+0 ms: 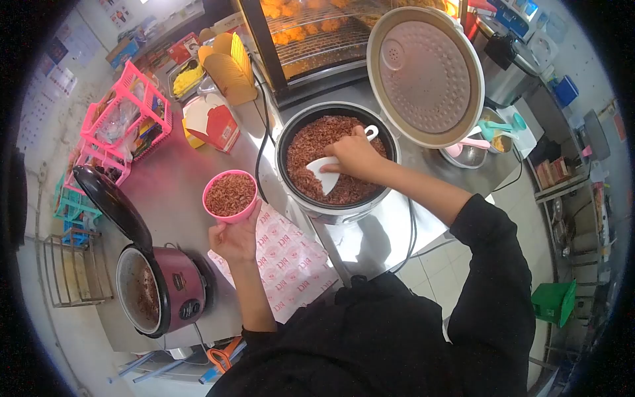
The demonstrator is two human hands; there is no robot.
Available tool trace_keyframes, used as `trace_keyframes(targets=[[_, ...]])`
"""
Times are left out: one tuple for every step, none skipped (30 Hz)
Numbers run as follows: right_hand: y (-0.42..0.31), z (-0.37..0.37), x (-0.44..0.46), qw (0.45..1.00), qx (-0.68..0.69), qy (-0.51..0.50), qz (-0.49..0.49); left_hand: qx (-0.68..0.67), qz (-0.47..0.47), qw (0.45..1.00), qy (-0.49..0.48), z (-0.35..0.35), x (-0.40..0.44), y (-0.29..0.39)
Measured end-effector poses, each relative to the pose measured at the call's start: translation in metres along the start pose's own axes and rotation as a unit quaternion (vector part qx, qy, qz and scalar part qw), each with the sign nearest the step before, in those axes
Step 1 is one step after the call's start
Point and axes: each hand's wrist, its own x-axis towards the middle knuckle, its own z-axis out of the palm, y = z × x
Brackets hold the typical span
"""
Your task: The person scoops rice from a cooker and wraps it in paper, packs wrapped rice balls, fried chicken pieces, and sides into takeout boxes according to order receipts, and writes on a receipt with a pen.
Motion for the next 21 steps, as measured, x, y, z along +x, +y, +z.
trace_keyframes(targets=[[0.001,0.002,0.000,1.000,0.000,0.001,0.000,0.027,-0.002,1.000,-0.014,0.002,0.000,0.000],[0.002,0.003,0.000,0.999,0.027,0.017,-0.004,0.056,-0.004,0.998,-0.028,0.004,0.000,0.000],[0.003,0.004,-0.001,0.998,0.053,0.034,-0.008,0.057,-0.005,0.998,-0.030,0.008,0.000,-0.001],[0.004,0.004,-0.003,0.998,0.054,0.036,-0.007,0.123,-0.007,0.992,-0.023,0.012,-0.001,-0.001],[0.006,0.004,-0.004,0.998,0.059,0.011,0.011,0.188,-0.008,0.982,-0.017,0.018,-0.001,-0.001],[0.008,0.003,-0.006,0.997,0.064,-0.014,0.027,0.189,-0.006,0.982,-0.019,0.026,0.000,-0.003],[0.010,0.001,-0.008,0.998,0.064,-0.012,0.026,0.238,-0.013,0.971,-0.015,0.035,0.001,-0.006],[0.011,0.000,-0.012,0.995,0.080,0.002,0.052,0.289,-0.020,0.957,-0.011,0.042,0.004,-0.009],[0.012,-0.003,-0.015,0.992,0.096,0.016,0.077,0.291,-0.019,0.957,-0.014,0.044,0.009,-0.013],[0.013,-0.011,-0.019,0.990,0.094,0.026,0.097,0.349,0.014,0.935,-0.057,0.047,0.013,-0.018],[0.015,-0.017,-0.024,0.990,0.093,0.031,0.098,0.406,0.047,0.907,-0.100,0.051,0.017,-0.023],[0.018,-0.024,-0.029,0.985,0.092,0.063,0.131,0.434,0.034,0.894,-0.101,0.057,0.018,-0.028],[0.020,-0.032,-0.034,0.978,0.092,0.093,0.163,0.434,0.034,0.894,-0.106,0.059,0.021,-0.037],[0.015,-0.048,-0.038,0.974,0.047,0.115,0.189,0.464,0.035,0.877,-0.122,0.059,0.026,-0.047],[0.012,-0.059,-0.041,0.973,0.047,0.118,0.193,0.493,0.035,0.858,-0.139,0.061,0.030,-0.058],[0.008,-0.069,-0.045,0.961,-0.015,0.188,0.203,0.536,0.061,0.826,-0.162,0.067,0.035,-0.070],[0.002,-0.079,-0.048,0.940,-0.078,0.255,0.213,0.535,0.058,0.826,-0.170,0.074,0.037,-0.084],[-0.010,-0.088,-0.051,0.932,-0.111,0.282,0.201,0.535,0.064,0.829,-0.149,0.081,0.038,-0.100],[-0.017,-0.083,-0.054,0.929,-0.113,0.285,0.208,0.534,0.069,0.833,-0.129,0.086,0.041,-0.112],[-0.024,-0.074,-0.059,0.923,-0.190,0.293,0.163,0.581,0.103,0.797,-0.127,0.083,0.048,-0.125],[-0.028,-0.066,-0.065,0.910,-0.266,0.297,0.116,0.580,0.101,0.797,-0.134,0.078,0.051,-0.136]])
